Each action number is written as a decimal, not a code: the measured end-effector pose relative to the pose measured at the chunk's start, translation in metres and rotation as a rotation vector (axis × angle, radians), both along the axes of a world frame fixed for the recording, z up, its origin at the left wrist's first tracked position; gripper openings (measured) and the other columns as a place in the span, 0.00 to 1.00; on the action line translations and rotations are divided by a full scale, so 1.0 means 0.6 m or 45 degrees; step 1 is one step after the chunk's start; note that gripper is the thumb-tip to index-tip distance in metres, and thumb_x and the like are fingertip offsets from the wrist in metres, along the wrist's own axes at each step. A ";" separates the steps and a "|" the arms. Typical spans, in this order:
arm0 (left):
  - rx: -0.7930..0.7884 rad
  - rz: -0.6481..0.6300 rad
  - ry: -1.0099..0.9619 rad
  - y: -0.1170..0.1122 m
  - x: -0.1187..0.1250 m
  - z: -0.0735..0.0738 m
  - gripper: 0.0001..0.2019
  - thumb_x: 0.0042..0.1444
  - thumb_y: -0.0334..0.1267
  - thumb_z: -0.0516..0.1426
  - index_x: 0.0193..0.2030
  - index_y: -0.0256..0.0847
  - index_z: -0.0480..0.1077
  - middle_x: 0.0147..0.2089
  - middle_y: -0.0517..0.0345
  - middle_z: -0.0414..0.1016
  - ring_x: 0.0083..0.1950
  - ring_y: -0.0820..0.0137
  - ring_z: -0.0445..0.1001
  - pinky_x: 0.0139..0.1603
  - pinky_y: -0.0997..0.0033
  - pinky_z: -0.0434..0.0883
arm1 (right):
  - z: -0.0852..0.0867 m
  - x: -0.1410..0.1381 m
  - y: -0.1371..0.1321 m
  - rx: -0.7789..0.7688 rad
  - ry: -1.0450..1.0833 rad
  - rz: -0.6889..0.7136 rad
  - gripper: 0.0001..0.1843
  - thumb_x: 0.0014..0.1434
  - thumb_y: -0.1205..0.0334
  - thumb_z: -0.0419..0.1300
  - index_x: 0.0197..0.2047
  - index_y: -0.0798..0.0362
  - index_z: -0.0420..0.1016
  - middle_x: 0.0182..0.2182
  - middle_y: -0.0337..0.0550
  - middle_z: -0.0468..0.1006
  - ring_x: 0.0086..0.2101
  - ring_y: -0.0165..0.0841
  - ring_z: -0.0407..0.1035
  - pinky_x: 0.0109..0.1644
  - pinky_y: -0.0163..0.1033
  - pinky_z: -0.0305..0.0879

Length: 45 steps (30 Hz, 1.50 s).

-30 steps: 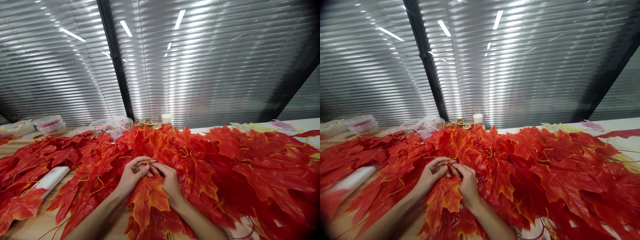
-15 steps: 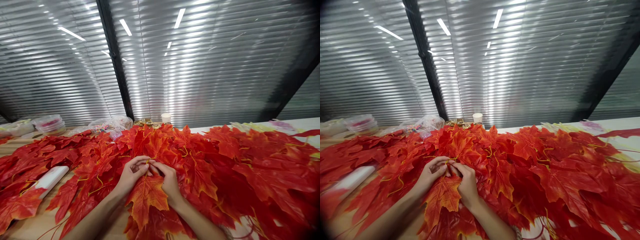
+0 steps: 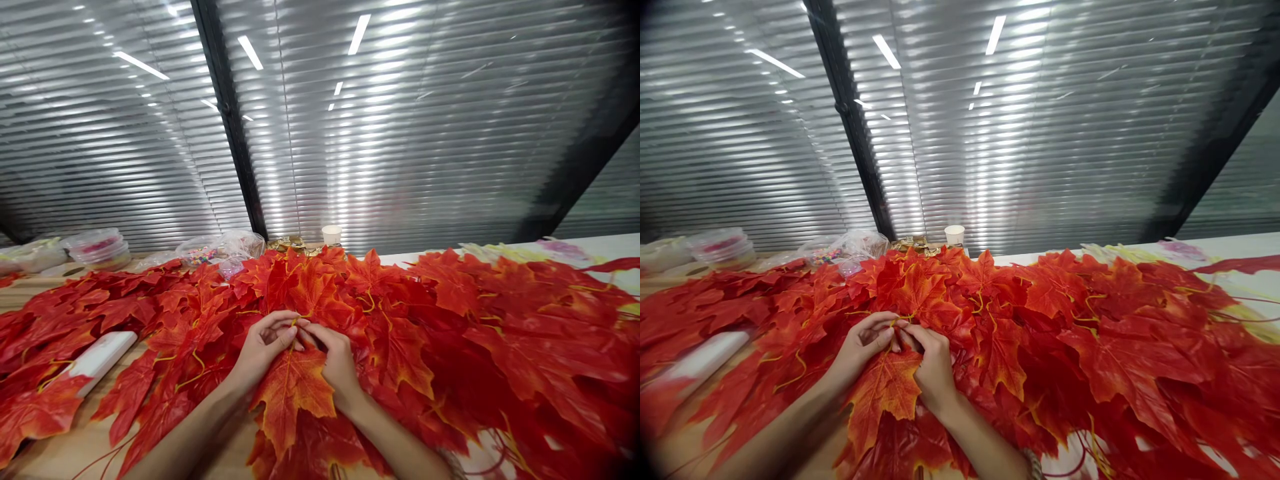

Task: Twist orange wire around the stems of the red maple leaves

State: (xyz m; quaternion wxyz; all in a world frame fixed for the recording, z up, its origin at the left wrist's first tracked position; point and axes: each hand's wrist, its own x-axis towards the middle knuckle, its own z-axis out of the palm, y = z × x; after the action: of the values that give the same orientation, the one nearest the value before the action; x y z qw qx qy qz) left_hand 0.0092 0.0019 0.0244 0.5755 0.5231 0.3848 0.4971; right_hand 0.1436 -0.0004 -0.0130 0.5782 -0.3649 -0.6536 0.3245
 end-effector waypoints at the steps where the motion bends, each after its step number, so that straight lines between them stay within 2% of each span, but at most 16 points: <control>1: 0.000 -0.003 0.002 0.000 0.000 0.000 0.11 0.48 0.36 0.61 0.39 0.38 0.71 0.27 0.60 0.76 0.27 0.76 0.73 0.32 0.79 0.69 | 0.000 0.000 0.000 0.005 0.000 0.004 0.15 0.48 0.67 0.54 0.38 0.56 0.77 0.19 0.41 0.72 0.28 0.36 0.70 0.36 0.37 0.66; 5: 0.005 -0.007 0.005 0.001 -0.001 -0.001 0.10 0.48 0.36 0.61 0.39 0.38 0.71 0.27 0.60 0.76 0.27 0.76 0.73 0.32 0.78 0.69 | 0.001 0.000 0.000 0.002 0.008 0.011 0.14 0.48 0.65 0.54 0.37 0.56 0.77 0.19 0.41 0.71 0.30 0.37 0.70 0.35 0.36 0.66; 11: 0.001 -0.014 0.013 -0.001 0.000 -0.002 0.10 0.48 0.36 0.61 0.38 0.38 0.71 0.27 0.59 0.76 0.27 0.75 0.73 0.32 0.77 0.69 | 0.003 0.001 0.000 -0.029 -0.007 0.059 0.17 0.46 0.68 0.53 0.39 0.56 0.76 0.19 0.39 0.72 0.23 0.33 0.67 0.34 0.35 0.65; 19: 0.001 0.004 0.047 0.001 0.001 0.000 0.10 0.48 0.37 0.61 0.38 0.38 0.71 0.26 0.59 0.76 0.27 0.74 0.73 0.32 0.77 0.68 | 0.001 0.002 0.000 -0.036 -0.022 0.053 0.17 0.45 0.68 0.54 0.39 0.56 0.76 0.22 0.39 0.74 0.25 0.33 0.67 0.31 0.33 0.62; 33: -0.005 0.022 0.062 0.000 0.002 0.001 0.11 0.47 0.37 0.62 0.37 0.37 0.71 0.27 0.58 0.76 0.27 0.73 0.73 0.32 0.76 0.69 | 0.003 0.002 -0.001 -0.051 -0.025 0.063 0.17 0.45 0.67 0.54 0.39 0.56 0.76 0.19 0.38 0.72 0.23 0.32 0.66 0.34 0.34 0.65; 45: -0.009 0.045 0.085 -0.002 0.005 0.003 0.11 0.46 0.38 0.62 0.36 0.37 0.72 0.27 0.57 0.76 0.27 0.72 0.73 0.33 0.73 0.69 | -0.009 0.000 0.003 -0.070 0.002 0.083 0.18 0.45 0.70 0.54 0.42 0.56 0.75 0.22 0.39 0.73 0.25 0.33 0.68 0.32 0.34 0.64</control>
State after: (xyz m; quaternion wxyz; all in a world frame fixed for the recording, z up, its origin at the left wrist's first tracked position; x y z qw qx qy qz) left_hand 0.0121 0.0008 0.0264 0.5555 0.5303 0.4146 0.4881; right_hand 0.1434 0.0016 -0.0185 0.5577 -0.3589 -0.6555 0.3612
